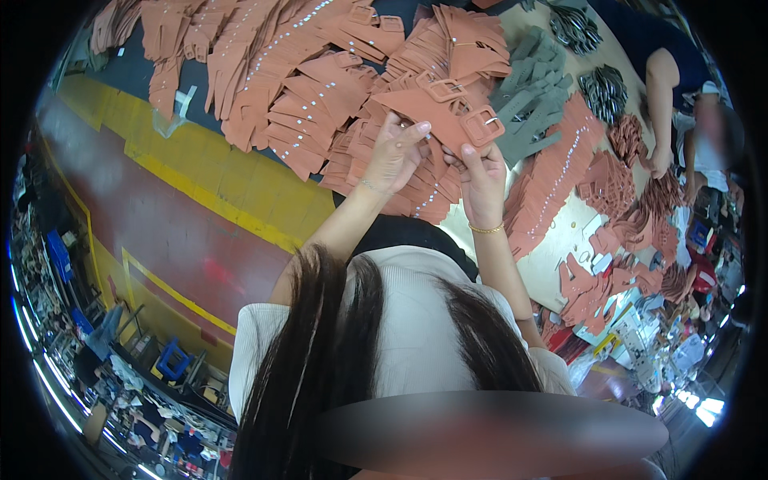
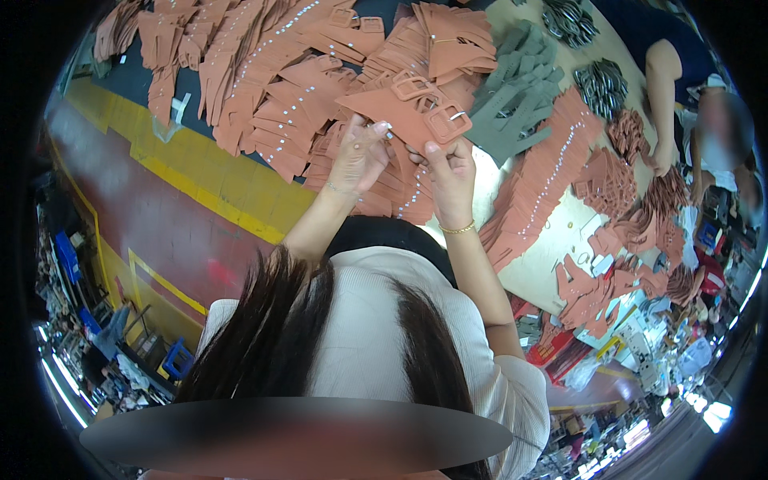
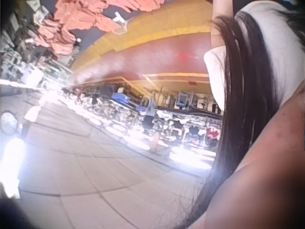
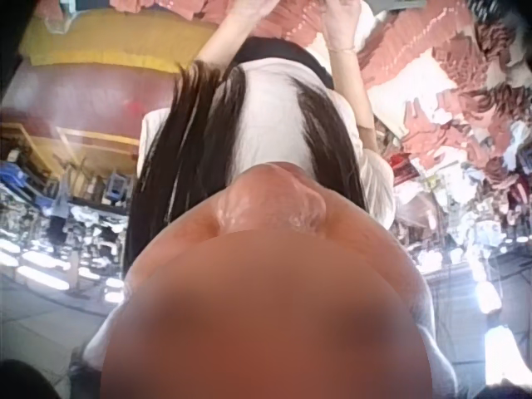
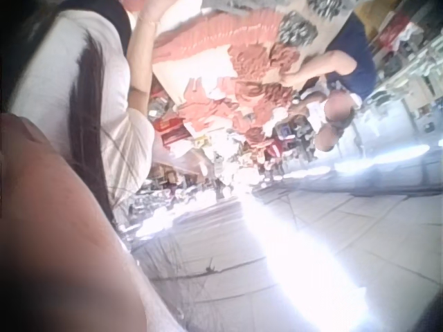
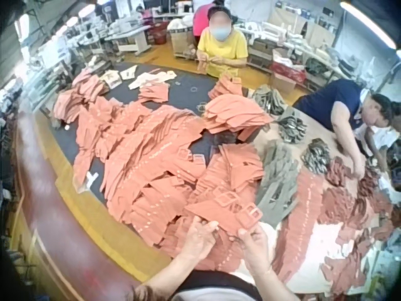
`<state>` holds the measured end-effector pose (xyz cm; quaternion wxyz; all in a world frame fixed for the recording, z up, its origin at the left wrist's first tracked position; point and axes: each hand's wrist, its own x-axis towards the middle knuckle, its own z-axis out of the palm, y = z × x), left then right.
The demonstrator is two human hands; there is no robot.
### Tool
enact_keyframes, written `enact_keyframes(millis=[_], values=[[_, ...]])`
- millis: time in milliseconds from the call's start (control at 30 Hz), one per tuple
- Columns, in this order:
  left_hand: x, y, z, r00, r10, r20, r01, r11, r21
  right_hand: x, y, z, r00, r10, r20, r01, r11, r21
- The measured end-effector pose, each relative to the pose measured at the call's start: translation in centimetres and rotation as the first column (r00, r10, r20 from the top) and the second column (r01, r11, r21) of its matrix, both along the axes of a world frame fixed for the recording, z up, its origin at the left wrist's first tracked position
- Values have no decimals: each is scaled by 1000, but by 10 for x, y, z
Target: The person repeatedly picks up small terracotta-colored fabric pieces with white dots from a table and stacks them into neat piles. The person also moves some pieces aside to reach others and occasionally adjusts the alignment of the stacks.
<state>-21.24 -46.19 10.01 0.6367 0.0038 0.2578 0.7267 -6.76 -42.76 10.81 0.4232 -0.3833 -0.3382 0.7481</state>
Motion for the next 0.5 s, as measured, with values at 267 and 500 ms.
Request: enact_keyframes(millis=[267,500], values=[[36,-5,-16,979,-14,-204,-17,989,-147,34,-26,-21,995,-81,49,93,940,-328],[94,-27,-36,867,-287,-407,210,952,-223,91,-57,-21,1000,17,17,-5,840,-543]])
